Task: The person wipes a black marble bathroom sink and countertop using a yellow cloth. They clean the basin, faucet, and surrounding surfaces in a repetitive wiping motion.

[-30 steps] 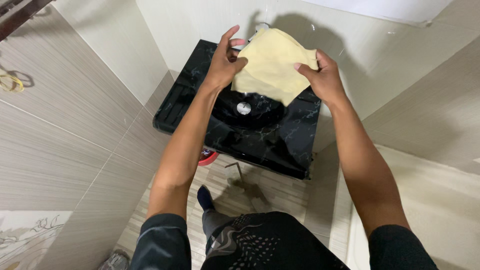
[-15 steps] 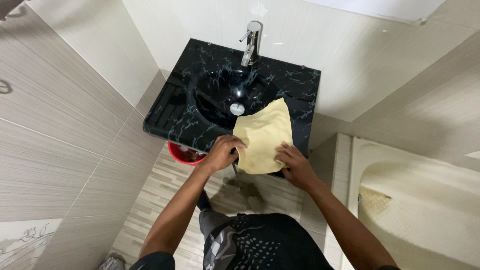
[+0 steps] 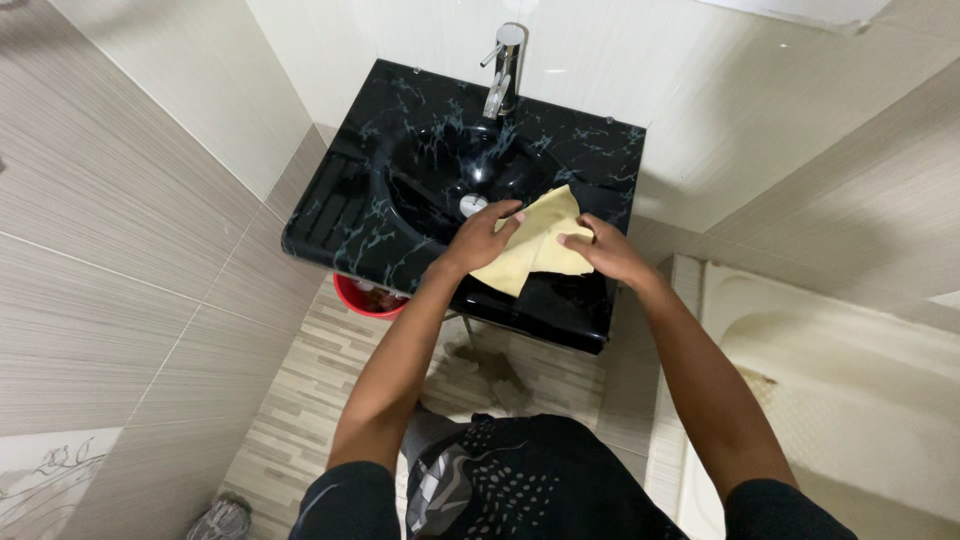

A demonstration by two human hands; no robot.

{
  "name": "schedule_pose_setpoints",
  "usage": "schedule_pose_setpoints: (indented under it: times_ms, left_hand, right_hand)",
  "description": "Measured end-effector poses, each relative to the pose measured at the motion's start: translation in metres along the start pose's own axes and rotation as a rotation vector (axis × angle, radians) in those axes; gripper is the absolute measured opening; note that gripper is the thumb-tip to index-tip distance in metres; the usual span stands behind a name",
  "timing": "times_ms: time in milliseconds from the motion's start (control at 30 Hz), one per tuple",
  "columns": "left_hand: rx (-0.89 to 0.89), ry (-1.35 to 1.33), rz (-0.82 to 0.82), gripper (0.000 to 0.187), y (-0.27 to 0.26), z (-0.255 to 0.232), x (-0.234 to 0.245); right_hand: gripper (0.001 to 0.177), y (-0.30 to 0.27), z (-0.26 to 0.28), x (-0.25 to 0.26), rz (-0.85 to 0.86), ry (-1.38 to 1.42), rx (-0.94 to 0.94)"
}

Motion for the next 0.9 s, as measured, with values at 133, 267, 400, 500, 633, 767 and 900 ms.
schedule_pose_setpoints:
  times_ms: [133, 267, 400, 500, 633, 767, 900]
  left_hand:
    - [0.270, -0.069, 0.149, 0.064, -0.003, 0.021, -0.010]
    - [0.373, 0.088, 0.219, 0.060, -0.037, 0.028, 0.010]
    - [0.099, 0.075, 0.073, 0.044, -0.055, 0.007, 0.022]
    - [0.099, 0.105, 0.039, 0.035, -0.056, 0.003, 0.020]
    - [-0.021, 0.111, 0.076, 0.029, -0.087, -0.004, 0.016]
    - [0.008, -0.002, 0.138, 0.027, -0.128, -0.005, 0.015]
    - [0.078, -0.135, 0.151, 0.030, -0.145, 0.000, 0.013]
  right_hand:
    - [0.054, 0.012, -0.020, -0.001, -0.055, 0.205, 0.029]
    - [0.053, -0.017, -0.045, -0.013, -0.151, 0.115, 0.295]
    - [0.037, -0.038, -0.045, -0.022, -0.421, -0.173, 0.411]
    - [0.024, -0.054, -0.024, -0.029, -0.301, 0.267, 0.644]
    - [0.021, -0.086, -0.022, -0.026, -0.295, 0.046, 0.470]
    - [0.023, -0.120, -0.034, -0.035, -0.168, -0.089, 0.268]
    - [0.024, -0.137, -0.038, -0.040, -0.190, 0.010, 0.341]
Point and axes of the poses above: each hand's wrist, its own y-axis towards the middle knuckle, its own x-axis out of the back of the hand, z = x × y, the point moved 5 cm from there along y, towards the middle knuckle, and after that the axes turned 3 degrees about -z, right-handed, at the moved point
